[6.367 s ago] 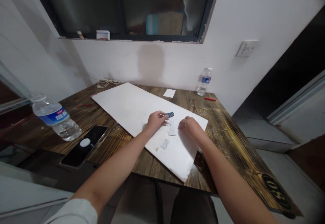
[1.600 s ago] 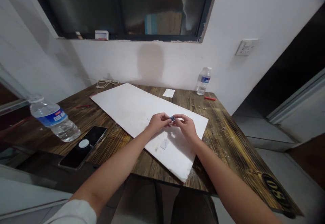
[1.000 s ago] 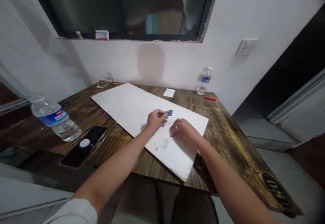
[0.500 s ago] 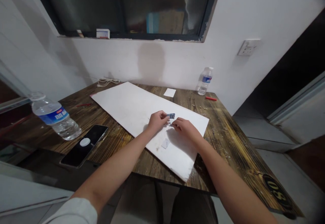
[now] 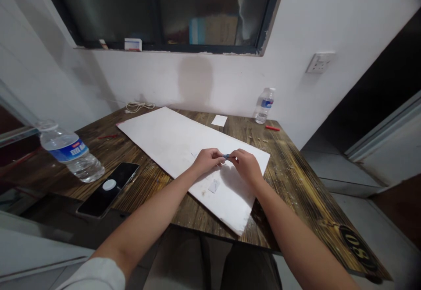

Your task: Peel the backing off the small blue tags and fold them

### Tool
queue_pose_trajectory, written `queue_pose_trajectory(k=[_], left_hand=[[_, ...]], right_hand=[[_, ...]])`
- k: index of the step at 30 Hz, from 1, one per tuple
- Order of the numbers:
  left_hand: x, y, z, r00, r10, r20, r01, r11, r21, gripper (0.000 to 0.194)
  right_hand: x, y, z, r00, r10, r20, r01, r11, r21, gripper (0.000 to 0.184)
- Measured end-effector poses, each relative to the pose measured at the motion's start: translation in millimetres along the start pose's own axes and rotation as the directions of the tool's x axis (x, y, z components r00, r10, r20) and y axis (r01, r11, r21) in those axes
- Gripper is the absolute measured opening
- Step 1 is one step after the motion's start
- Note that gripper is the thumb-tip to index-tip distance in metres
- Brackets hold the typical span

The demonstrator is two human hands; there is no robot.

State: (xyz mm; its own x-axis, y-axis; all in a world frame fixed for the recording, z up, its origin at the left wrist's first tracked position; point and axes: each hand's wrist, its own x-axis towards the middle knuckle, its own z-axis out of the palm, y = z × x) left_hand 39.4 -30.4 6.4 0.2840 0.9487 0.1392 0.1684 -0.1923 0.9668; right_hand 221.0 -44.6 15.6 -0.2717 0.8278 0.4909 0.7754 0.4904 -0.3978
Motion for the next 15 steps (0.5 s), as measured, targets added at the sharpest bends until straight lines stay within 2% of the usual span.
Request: queue_pose_trajectory(k=[4,10,12,15], left_hand=[[-0.5,-1.1,-1.3,0.999,0.007,0.032,-0.008,0.999,0.045,0.011],[-1.3,-0.2,-2.2,0.998,0.047,0.033,-0.05,0.993,0.11,0.011],[0.3,-0.5,-1.9,0.998,0.067,-0.018,-0.065,0.99,0.129,0.011],[4.8,-1.2,-2.5,0.979,0.062,-0.195,-0.045,0.995,0.092,0.01]], right_hand=[[-1.9,-5.1,1.5,1.0,0.004,-0.008,-0.004,1.0,0.01,0.014],[-1.6,-2.1,6.8,0.998,0.014,-0.066,-0.006,0.994,0.112,0.016],[-0.4,0.1,8.6,0.994,-0.002,-0.107,0.015,0.991,0.13,0.017],[1.2,2.9,11.6,0.982,-0.003,-0.188,0.029,0.99,0.135,0.017]])
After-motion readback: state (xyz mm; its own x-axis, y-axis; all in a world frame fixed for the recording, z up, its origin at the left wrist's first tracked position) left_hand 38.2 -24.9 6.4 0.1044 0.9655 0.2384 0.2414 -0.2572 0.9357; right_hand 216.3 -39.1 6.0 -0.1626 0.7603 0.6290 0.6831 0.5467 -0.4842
